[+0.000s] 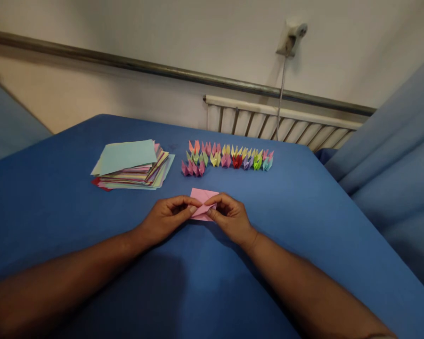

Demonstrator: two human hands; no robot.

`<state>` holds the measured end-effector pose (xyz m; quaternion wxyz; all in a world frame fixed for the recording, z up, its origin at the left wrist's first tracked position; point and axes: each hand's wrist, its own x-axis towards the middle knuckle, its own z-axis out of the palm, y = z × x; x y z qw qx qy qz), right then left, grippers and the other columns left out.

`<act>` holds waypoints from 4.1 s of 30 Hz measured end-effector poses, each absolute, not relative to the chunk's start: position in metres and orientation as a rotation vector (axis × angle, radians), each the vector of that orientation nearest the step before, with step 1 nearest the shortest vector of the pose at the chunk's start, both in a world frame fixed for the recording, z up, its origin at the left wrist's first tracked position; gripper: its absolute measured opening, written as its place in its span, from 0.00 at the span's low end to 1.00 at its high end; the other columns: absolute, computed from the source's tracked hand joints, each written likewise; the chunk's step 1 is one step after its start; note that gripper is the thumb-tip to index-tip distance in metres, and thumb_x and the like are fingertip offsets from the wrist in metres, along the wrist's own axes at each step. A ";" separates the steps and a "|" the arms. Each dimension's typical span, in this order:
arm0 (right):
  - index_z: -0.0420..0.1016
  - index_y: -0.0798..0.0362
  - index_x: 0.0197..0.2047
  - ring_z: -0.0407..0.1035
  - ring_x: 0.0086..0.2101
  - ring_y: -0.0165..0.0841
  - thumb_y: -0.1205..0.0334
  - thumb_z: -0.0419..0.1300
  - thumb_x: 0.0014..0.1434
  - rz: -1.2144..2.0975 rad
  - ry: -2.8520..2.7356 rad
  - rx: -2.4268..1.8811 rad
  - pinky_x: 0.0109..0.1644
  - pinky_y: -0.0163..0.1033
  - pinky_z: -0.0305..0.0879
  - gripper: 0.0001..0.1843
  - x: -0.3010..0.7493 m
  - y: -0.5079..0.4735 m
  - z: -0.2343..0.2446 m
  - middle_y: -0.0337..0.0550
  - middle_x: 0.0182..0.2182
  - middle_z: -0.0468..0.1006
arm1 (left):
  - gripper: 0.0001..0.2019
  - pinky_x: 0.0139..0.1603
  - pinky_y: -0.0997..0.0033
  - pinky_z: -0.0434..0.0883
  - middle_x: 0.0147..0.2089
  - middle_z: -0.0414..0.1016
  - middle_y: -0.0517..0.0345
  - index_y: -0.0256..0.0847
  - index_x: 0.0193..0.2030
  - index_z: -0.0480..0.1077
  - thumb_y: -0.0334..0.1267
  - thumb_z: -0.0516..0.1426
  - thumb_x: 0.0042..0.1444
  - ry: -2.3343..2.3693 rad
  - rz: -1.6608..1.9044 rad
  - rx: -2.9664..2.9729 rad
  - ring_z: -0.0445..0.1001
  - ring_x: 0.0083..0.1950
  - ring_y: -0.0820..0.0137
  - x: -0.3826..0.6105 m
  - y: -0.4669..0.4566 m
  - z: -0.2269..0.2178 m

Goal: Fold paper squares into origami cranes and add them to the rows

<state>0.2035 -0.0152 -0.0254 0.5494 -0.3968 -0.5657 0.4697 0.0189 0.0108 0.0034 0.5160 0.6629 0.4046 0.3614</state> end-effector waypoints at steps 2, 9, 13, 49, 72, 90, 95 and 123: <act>0.76 0.48 0.38 0.69 0.36 0.31 0.59 0.64 0.53 1.033 -1.434 -0.936 0.41 0.38 0.68 0.08 0.206 -0.014 -0.025 0.41 0.37 0.73 | 0.10 0.35 0.74 0.68 0.33 0.77 0.58 0.40 0.38 0.77 0.41 0.59 0.52 0.948 0.857 1.583 0.72 0.33 0.71 0.019 0.010 0.004; 0.79 0.43 0.38 0.68 0.40 0.35 0.66 0.63 0.54 0.792 -1.742 -0.965 0.45 0.44 0.66 0.09 0.210 -0.015 -0.022 0.41 0.35 0.73 | 0.09 0.38 0.73 0.70 0.34 0.77 0.57 0.41 0.38 0.77 0.41 0.59 0.53 0.880 0.835 1.584 0.73 0.34 0.71 0.017 0.011 0.003; 0.79 0.46 0.34 0.67 0.32 0.31 0.61 0.64 0.54 0.834 -1.649 -1.000 0.37 0.38 0.64 0.03 0.211 -0.014 -0.023 0.39 0.29 0.72 | 0.12 0.38 0.72 0.70 0.35 0.77 0.56 0.39 0.42 0.75 0.41 0.61 0.51 0.856 0.769 1.630 0.73 0.34 0.70 0.017 0.010 0.003; 0.71 0.54 0.30 0.64 0.23 0.25 0.54 0.69 0.45 1.305 -1.284 -1.108 0.28 0.32 0.61 0.15 0.203 -0.014 -0.028 0.33 0.23 0.72 | 0.08 0.24 0.78 0.58 0.26 0.66 0.67 0.40 0.40 0.69 0.33 0.55 0.52 0.929 0.620 1.942 0.60 0.24 0.78 0.015 0.007 0.007; 0.74 0.56 0.30 0.61 0.16 0.23 0.50 0.65 0.51 1.367 -1.262 -1.131 0.20 0.31 0.57 0.16 0.203 -0.017 -0.012 0.35 0.18 0.72 | 0.14 0.27 0.76 0.62 0.22 0.68 0.63 0.37 0.29 0.67 0.47 0.57 0.54 0.925 0.757 1.372 0.65 0.24 0.76 0.014 0.019 0.003; 0.73 0.56 0.31 0.63 0.14 0.23 0.51 0.66 0.50 1.554 -1.259 -1.071 0.16 0.28 0.56 0.16 0.197 -0.023 -0.017 0.35 0.18 0.74 | 0.16 0.29 0.73 0.65 0.25 0.69 0.62 0.36 0.29 0.66 0.49 0.57 0.54 0.938 0.820 1.309 0.66 0.26 0.75 0.019 0.017 0.004; 0.73 0.56 0.31 0.66 0.15 0.24 0.51 0.67 0.49 1.525 -1.014 -1.058 0.16 0.28 0.59 0.16 0.193 -0.021 -0.018 0.36 0.20 0.75 | 0.15 0.32 0.73 0.67 0.30 0.73 0.61 0.37 0.39 0.65 0.44 0.62 0.50 0.881 0.787 1.299 0.71 0.30 0.73 0.026 0.007 0.001; 0.62 0.44 0.58 0.70 0.24 0.27 0.59 0.63 0.55 1.122 -1.190 -0.982 0.31 0.34 0.67 0.28 0.196 -0.022 -0.020 0.30 0.23 0.72 | 0.17 0.42 0.70 0.73 0.39 0.76 0.55 0.37 0.48 0.73 0.33 0.59 0.50 0.960 0.913 1.613 0.74 0.37 0.71 0.022 0.006 -0.002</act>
